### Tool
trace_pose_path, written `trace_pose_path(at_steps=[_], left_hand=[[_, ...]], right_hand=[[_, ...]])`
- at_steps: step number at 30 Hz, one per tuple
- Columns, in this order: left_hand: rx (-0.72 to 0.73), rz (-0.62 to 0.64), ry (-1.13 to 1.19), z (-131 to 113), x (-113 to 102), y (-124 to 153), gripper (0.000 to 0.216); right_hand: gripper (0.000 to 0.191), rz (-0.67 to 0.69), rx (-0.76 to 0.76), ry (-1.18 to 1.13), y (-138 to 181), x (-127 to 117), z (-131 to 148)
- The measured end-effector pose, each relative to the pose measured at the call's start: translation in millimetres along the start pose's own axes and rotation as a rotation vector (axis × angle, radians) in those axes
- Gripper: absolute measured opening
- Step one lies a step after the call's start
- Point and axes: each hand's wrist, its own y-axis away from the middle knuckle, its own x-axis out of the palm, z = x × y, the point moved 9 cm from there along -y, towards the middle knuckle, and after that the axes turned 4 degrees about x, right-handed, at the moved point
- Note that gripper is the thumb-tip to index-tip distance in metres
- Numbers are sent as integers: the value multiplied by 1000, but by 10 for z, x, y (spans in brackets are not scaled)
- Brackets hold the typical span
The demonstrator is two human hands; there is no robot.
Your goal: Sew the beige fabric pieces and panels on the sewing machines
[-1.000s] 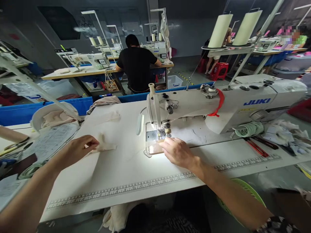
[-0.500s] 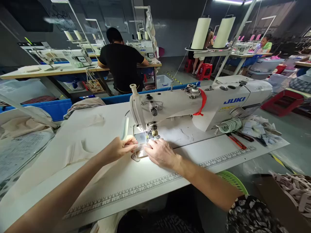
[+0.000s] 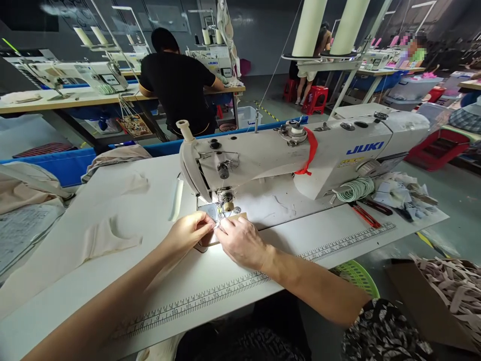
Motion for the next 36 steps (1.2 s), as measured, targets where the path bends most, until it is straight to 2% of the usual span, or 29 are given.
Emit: trace_pose_path(at_steps=[4, 7, 13, 20, 26, 30, 32, 34, 36], left_hand=[[-11, 26, -81, -35, -2, -6, 16], [-25, 26, -136, -45, -21, -16, 16], [-70, 22, -128, -8, -1, -14, 14], [-117, 3, -97, 30, 2, 3, 16], [-120, 5, -100, 9, 2, -1, 15], [-112, 36, -132, 19, -4, -45, 16], [-41, 30, -213, -26, -35, -52, 16], [171, -72, -387, -215, -110, -4, 18], [427, -188, -546, -451, -118, 154, 25]], right_hand=[[24, 44, -23, -22, 4, 14, -24], [19, 80, -42, -35, 11, 9, -88], [20, 125, 23, -26, 16, -24, -236], [16, 135, 21, -19, 2, -2, -195], [28, 111, -17, -7, 1, 7, -145], [27, 124, -31, 9, -9, 38, -111], [25, 132, -26, 8, -14, 54, -105], [23, 136, -21, 8, -18, 65, -99], [20, 142, -22, 5, -19, 74, -91]])
